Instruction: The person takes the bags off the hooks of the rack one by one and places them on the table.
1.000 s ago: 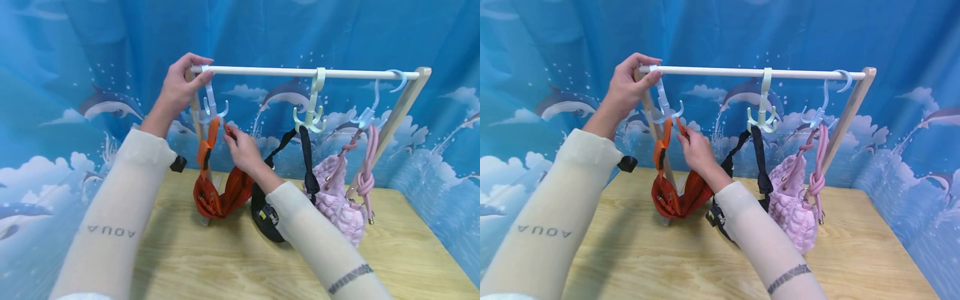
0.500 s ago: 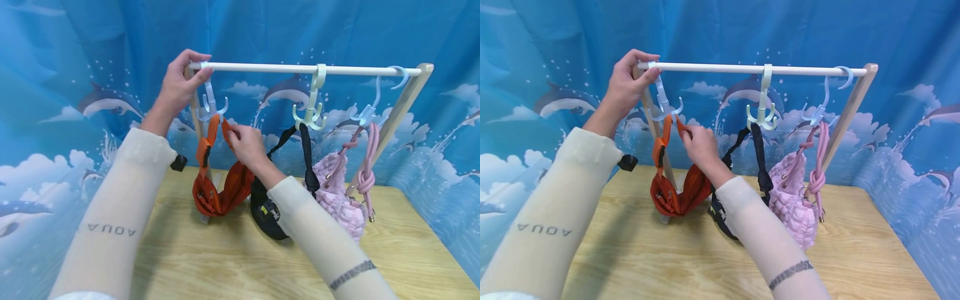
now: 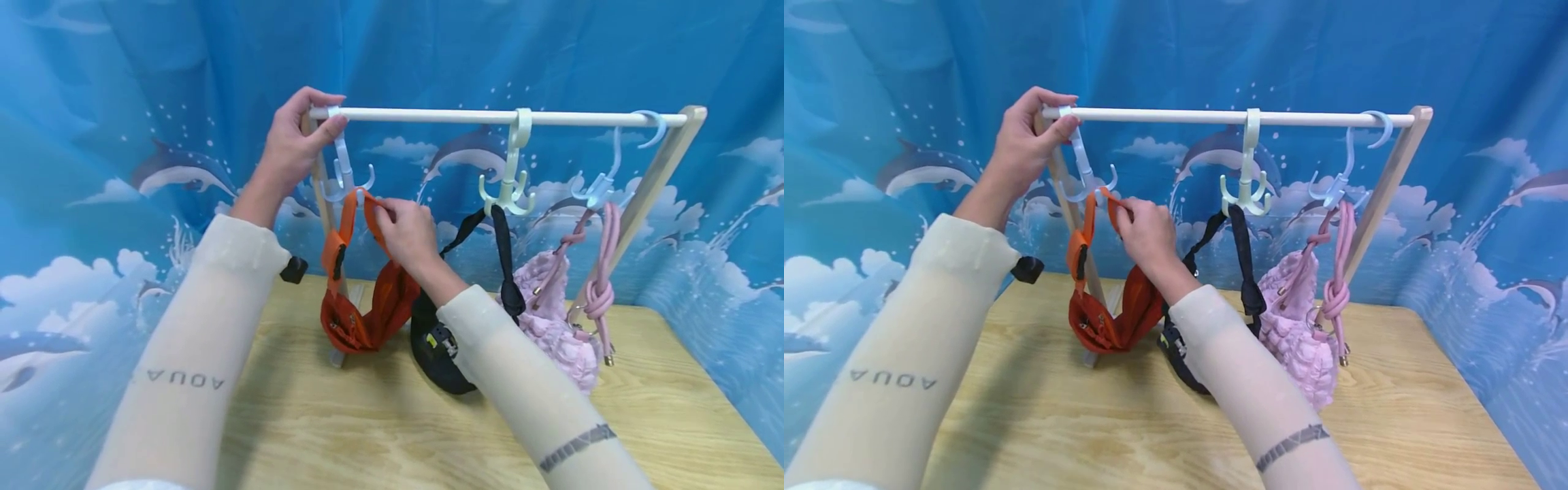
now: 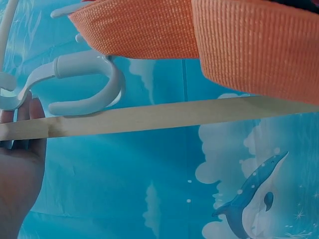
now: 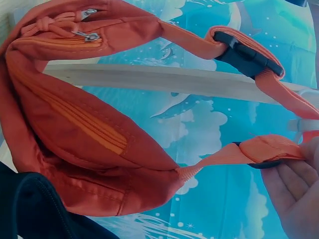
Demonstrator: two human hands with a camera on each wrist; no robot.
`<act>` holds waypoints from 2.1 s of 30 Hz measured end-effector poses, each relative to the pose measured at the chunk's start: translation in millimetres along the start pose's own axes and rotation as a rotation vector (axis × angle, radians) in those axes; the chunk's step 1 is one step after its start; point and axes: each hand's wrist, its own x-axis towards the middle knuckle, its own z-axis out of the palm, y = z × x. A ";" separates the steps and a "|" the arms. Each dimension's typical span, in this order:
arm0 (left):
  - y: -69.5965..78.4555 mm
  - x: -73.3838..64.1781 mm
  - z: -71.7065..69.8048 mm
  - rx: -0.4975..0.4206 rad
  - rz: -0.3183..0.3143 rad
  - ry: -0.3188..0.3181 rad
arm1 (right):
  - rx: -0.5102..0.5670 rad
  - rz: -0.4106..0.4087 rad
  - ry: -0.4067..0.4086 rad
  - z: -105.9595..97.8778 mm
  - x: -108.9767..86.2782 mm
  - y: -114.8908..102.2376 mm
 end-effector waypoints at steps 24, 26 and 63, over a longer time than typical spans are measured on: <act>6.4 -4.4 1.6 -0.037 0.029 0.009 | -0.003 -0.034 0.047 -16.6 14.7 -19.1; 7.9 -4.7 2.2 -0.041 0.029 0.009 | 0.002 -0.035 0.045 -18.8 15.7 -20.6; 0.7 -2.5 4.8 -0.024 0.019 0.040 | -0.012 -0.080 0.102 -37.5 12.7 -36.0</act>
